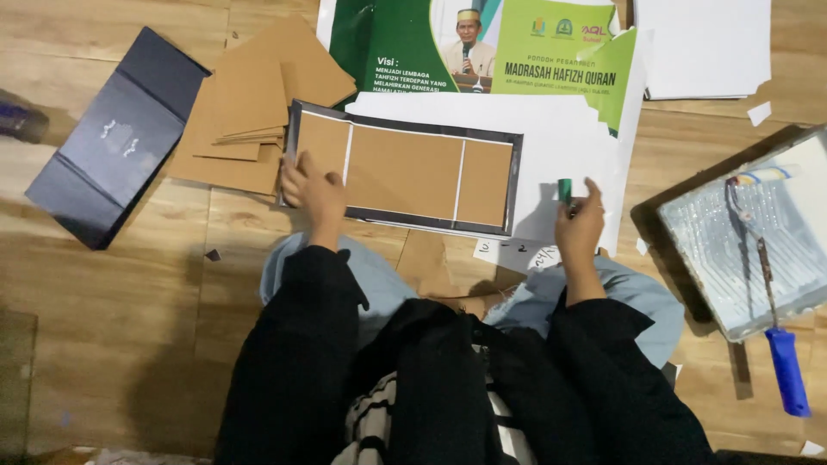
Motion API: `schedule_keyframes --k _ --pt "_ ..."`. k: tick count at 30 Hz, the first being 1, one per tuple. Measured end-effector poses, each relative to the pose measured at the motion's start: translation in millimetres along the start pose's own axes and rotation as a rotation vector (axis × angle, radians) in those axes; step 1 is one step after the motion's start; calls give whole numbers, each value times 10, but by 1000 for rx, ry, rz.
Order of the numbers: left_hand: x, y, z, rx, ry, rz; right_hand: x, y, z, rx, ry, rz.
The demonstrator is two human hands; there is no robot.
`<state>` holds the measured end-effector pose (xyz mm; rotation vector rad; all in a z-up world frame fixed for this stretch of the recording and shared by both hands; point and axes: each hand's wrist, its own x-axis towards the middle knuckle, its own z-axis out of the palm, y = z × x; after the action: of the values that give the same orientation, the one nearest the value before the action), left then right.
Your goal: Assembling cardboard folders by aligning pieces on a template and applying glue with a roller
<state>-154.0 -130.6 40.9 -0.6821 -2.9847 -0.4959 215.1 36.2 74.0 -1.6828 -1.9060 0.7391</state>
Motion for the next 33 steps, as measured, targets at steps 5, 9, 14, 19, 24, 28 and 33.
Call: schedule_keyframes --k 5,9,14,19,24,28,33 --pt "154 -407 -269 58 -97 -137 152 675 236 -174 36 38" --pt "288 -977 373 -202 -56 -310 6 607 286 -150 45 72" --pt "272 -655 -210 -771 -156 -203 -46 309 287 -161 98 -226" --pt "74 -242 -904 -922 -212 -99 -300 -198 260 -54 -257 -193" --pt "-115 -24 -1146 -1382 -290 -95 -320 -281 306 167 -305 67" --pt "-369 366 -1503 -1480 -356 -21 -291 -288 196 349 -286 288" --pt "-513 612 -1890 -1504 -461 231 -177 -438 23 1029 -517 685"
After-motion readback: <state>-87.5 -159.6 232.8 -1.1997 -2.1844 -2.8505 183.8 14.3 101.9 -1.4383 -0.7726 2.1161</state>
